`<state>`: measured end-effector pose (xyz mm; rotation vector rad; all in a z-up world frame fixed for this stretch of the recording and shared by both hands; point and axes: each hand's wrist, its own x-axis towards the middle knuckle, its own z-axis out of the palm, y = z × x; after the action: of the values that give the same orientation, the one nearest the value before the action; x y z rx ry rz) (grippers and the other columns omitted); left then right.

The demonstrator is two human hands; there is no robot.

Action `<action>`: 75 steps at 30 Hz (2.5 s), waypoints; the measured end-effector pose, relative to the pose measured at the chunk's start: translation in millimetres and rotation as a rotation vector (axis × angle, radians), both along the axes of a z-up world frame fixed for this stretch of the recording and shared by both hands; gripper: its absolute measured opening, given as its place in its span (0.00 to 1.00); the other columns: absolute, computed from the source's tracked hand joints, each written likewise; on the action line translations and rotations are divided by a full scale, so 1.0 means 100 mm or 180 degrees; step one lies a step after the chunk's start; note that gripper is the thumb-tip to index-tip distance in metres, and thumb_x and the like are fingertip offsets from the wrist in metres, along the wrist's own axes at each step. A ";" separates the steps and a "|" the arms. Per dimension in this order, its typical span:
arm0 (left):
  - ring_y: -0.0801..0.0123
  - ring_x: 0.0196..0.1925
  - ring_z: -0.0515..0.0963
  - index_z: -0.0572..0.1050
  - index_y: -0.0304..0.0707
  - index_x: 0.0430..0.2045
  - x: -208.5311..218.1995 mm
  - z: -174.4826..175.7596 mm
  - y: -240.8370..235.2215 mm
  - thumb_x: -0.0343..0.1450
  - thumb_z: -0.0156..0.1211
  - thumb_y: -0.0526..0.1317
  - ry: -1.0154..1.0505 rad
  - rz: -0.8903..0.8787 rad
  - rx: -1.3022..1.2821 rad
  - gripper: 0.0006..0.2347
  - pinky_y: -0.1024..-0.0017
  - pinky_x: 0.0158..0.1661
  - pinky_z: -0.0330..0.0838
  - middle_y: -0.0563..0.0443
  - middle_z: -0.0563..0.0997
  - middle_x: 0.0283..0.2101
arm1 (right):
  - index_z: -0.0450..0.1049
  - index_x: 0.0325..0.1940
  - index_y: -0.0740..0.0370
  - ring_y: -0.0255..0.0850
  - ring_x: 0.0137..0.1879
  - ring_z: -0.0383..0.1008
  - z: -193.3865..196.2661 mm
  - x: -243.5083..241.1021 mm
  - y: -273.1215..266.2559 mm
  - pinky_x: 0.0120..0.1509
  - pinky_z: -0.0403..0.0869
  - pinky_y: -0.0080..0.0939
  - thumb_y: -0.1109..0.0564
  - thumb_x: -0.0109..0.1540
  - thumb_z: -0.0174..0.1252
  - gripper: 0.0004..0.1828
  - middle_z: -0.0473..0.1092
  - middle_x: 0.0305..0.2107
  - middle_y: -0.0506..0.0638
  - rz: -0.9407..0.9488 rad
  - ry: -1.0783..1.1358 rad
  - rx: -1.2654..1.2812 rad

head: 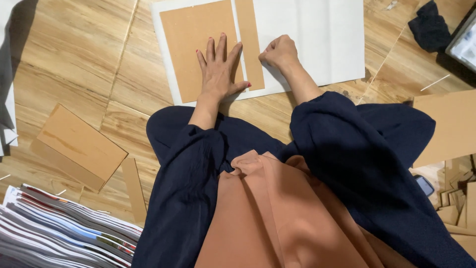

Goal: The person sits on the floor and arranges several rectangular brown paper pieces onto a larger white sheet. They align the pieces side-by-side to form a pattern and then use a black cloth to wipe the surface of the assembled paper craft.

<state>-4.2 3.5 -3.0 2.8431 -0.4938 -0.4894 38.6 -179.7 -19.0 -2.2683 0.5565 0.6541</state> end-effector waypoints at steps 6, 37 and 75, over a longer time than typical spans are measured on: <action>0.48 0.66 0.30 0.45 0.50 0.62 -0.06 -0.04 0.07 0.58 0.56 0.66 0.0089 -0.0029 -0.0400 0.42 0.39 0.58 0.27 0.47 0.35 0.66 | 0.68 0.09 0.57 0.27 0.22 0.62 -0.03 -0.13 -0.05 0.25 0.63 0.28 0.58 0.43 0.52 0.07 0.64 0.10 0.37 -0.0100 -0.0480 0.0414; 0.72 0.27 0.76 0.72 0.52 0.19 -0.75 -0.24 0.25 0.65 0.57 0.43 -0.1888 0.0412 -0.0862 0.04 0.75 0.36 0.61 0.61 0.72 0.18 | 0.70 0.35 0.68 0.40 0.27 0.77 0.00 -1.17 -1.25 0.31 0.80 0.34 0.59 0.59 0.54 0.07 0.72 0.23 0.59 -0.1604 -0.1719 0.1856; 0.72 0.21 0.72 0.65 0.46 0.12 -0.89 0.30 0.18 0.58 0.66 0.35 -0.1493 0.0936 -0.1739 0.12 0.71 0.34 0.57 0.62 0.72 0.18 | 0.72 0.22 0.48 0.33 0.30 0.70 0.37 -1.33 -0.85 0.34 0.66 0.37 0.53 0.51 0.60 0.04 0.71 0.22 0.37 -0.0089 -0.2086 -0.0451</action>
<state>-92.9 21.7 26.6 2.4112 -0.2225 0.3304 -94.5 -264.6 18.0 -2.4167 0.3111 -0.1636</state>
